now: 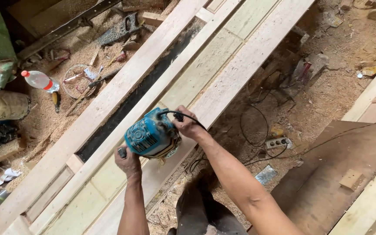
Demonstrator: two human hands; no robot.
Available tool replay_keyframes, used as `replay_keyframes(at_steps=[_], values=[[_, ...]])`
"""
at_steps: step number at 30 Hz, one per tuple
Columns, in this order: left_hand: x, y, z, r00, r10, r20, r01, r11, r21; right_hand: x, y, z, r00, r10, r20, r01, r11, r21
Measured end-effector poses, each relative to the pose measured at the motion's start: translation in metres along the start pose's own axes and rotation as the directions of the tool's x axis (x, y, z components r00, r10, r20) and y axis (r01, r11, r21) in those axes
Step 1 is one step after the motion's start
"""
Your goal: Using a handheld power router to shape the decorative edges of a wooden door panel in a workshop.
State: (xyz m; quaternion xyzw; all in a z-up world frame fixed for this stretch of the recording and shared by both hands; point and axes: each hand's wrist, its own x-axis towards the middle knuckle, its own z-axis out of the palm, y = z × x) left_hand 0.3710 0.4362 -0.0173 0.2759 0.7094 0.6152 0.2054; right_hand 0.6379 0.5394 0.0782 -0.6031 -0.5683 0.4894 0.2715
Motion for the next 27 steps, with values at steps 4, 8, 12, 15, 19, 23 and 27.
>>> replay_keyframes(at_steps=[4, 8, 12, 15, 19, 23, 27], values=[[-0.011, 0.037, 0.054, 0.999, 0.033, 0.018, -0.033, 0.999, 0.002, 0.023, 0.012, -0.04, 0.999, 0.007, -0.032, -0.008, 1.0, -0.009], [-0.009, 0.042, 0.105, 0.996, 0.073, 0.06, -0.075, 0.997, 0.029, 0.034, 0.003, -0.091, 0.995, 0.047, -0.088, -0.048, 0.999, -0.007], [-0.006, 0.045, 0.157, 0.996, 0.06, 0.069, -0.065, 0.996, 0.062, 0.064, 0.017, -0.126, 0.987, 0.058, -0.147, -0.057, 0.998, 0.01], [0.0, 0.026, 0.186, 0.996, 0.046, 0.082, -0.053, 0.995, 0.083, 0.096, 0.053, -0.136, 0.984, 0.06, -0.17, -0.059, 0.998, 0.014], [-0.009, 0.049, 0.208, 0.997, 0.03, 0.075, -0.036, 0.997, 0.073, 0.101, 0.045, -0.16, 0.984, 0.068, -0.166, -0.066, 0.998, 0.018], [-0.014, 0.045, 0.211, 0.997, 0.009, 0.073, -0.017, 0.993, 0.113, 0.11, 0.048, -0.168, 0.987, 0.05, -0.151, -0.047, 0.999, 0.026], [-0.022, 0.06, 0.212, 0.996, -0.028, 0.085, 0.019, 0.994, 0.107, 0.109, 0.042, -0.171, 0.992, 0.063, -0.107, -0.06, 0.998, 0.031]])
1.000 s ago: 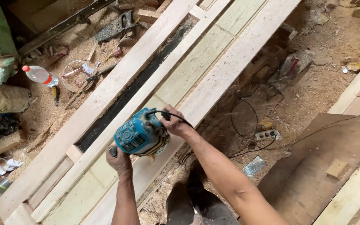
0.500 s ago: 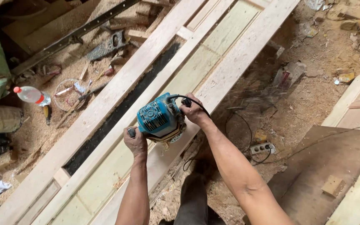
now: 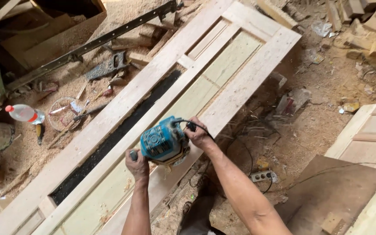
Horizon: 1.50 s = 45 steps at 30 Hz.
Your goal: Using a handheld power router to shape the decorative edges of a wooden door panel in a workshop.
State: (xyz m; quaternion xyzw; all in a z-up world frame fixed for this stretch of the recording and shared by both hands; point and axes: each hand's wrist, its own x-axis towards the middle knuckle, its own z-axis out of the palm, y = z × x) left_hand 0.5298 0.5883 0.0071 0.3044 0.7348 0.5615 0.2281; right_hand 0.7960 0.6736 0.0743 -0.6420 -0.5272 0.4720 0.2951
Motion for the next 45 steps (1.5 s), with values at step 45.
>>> replay_keyframes(at_steps=[45], values=[[-0.006, 0.162, 0.382, 0.978, -0.056, 0.199, 0.045, 0.997, 0.064, 0.21, 0.039, -0.301, 0.955, -0.021, -0.295, 0.038, 0.998, 0.052]])
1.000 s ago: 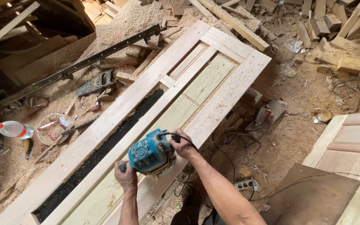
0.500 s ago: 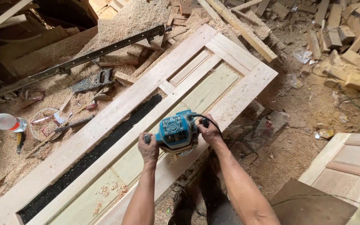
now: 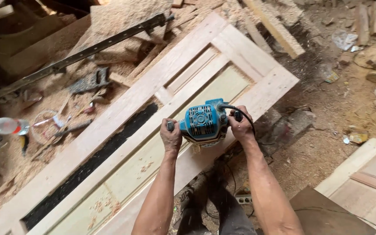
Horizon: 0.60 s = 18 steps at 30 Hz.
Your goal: Using a handheld power router to shape the decorative edges of a wooden door panel in a workshop.
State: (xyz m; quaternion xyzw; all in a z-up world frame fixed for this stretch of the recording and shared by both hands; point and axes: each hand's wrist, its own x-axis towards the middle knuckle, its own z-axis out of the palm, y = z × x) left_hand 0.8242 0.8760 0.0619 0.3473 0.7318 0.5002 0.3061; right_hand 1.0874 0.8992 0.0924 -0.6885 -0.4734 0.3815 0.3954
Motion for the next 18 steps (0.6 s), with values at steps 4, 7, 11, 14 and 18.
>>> replay_keyframes(at_steps=[4, 7, 11, 14, 18], values=[[0.016, 0.016, 0.051, 0.999, 0.019, 0.03, -0.019, 1.0, 0.006, 0.035, 0.007, -0.027, 0.999, 0.005, -0.034, -0.004, 1.0, 0.017], [0.028, 0.029, 0.087, 0.996, 0.058, 0.067, -0.058, 0.998, 0.004, 0.054, 0.013, -0.047, 0.996, -0.008, -0.092, 0.014, 0.998, 0.059], [0.044, 0.043, 0.133, 0.985, 0.093, 0.143, -0.094, 0.996, -0.001, 0.082, 0.024, -0.071, 0.986, -0.03, -0.164, 0.038, 0.998, 0.046], [0.054, 0.054, 0.163, 0.977, 0.112, 0.181, -0.112, 0.994, -0.009, 0.106, 0.036, -0.081, 0.976, -0.032, -0.217, 0.047, 0.997, 0.067], [0.064, 0.061, 0.203, 0.968, 0.117, 0.222, -0.117, 0.993, -0.016, 0.128, 0.043, -0.102, 0.96, -0.064, -0.271, 0.079, 0.996, 0.045]])
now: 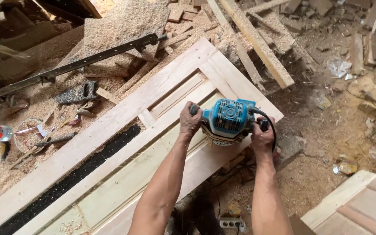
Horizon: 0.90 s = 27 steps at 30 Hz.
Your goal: Using a handheld power router to shape the decorative edges of a wooden door panel in a workshop.
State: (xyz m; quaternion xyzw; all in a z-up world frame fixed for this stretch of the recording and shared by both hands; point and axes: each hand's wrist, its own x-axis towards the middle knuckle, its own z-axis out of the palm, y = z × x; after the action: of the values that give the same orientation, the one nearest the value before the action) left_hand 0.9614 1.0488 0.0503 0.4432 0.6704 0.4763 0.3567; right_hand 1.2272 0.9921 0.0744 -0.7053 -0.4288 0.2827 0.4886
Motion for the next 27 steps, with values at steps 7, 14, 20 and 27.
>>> replay_keyframes(at_steps=[7, 14, 20, 27], values=[[0.016, 0.032, 0.022, 0.998, -0.036, 0.057, 0.035, 0.999, 0.017, 0.016, -0.004, -0.009, 0.998, 0.016, -0.064, -0.009, 0.994, 0.105], [0.042, 0.032, 0.061, 0.995, 0.019, 0.098, -0.018, 1.0, -0.012, 0.052, 0.018, -0.02, 0.974, 0.163, -0.16, -0.138, 0.978, 0.157], [0.052, 0.032, 0.081, 0.989, 0.006, 0.151, -0.005, 1.0, -0.013, 0.049, 0.015, -0.019, 0.963, 0.196, -0.187, -0.176, 0.978, 0.114], [0.074, 0.071, 0.05, 0.949, 0.067, 0.309, -0.095, 0.993, 0.074, 0.028, -0.035, -0.001, 0.973, -0.142, -0.184, 0.152, 0.988, 0.04]])
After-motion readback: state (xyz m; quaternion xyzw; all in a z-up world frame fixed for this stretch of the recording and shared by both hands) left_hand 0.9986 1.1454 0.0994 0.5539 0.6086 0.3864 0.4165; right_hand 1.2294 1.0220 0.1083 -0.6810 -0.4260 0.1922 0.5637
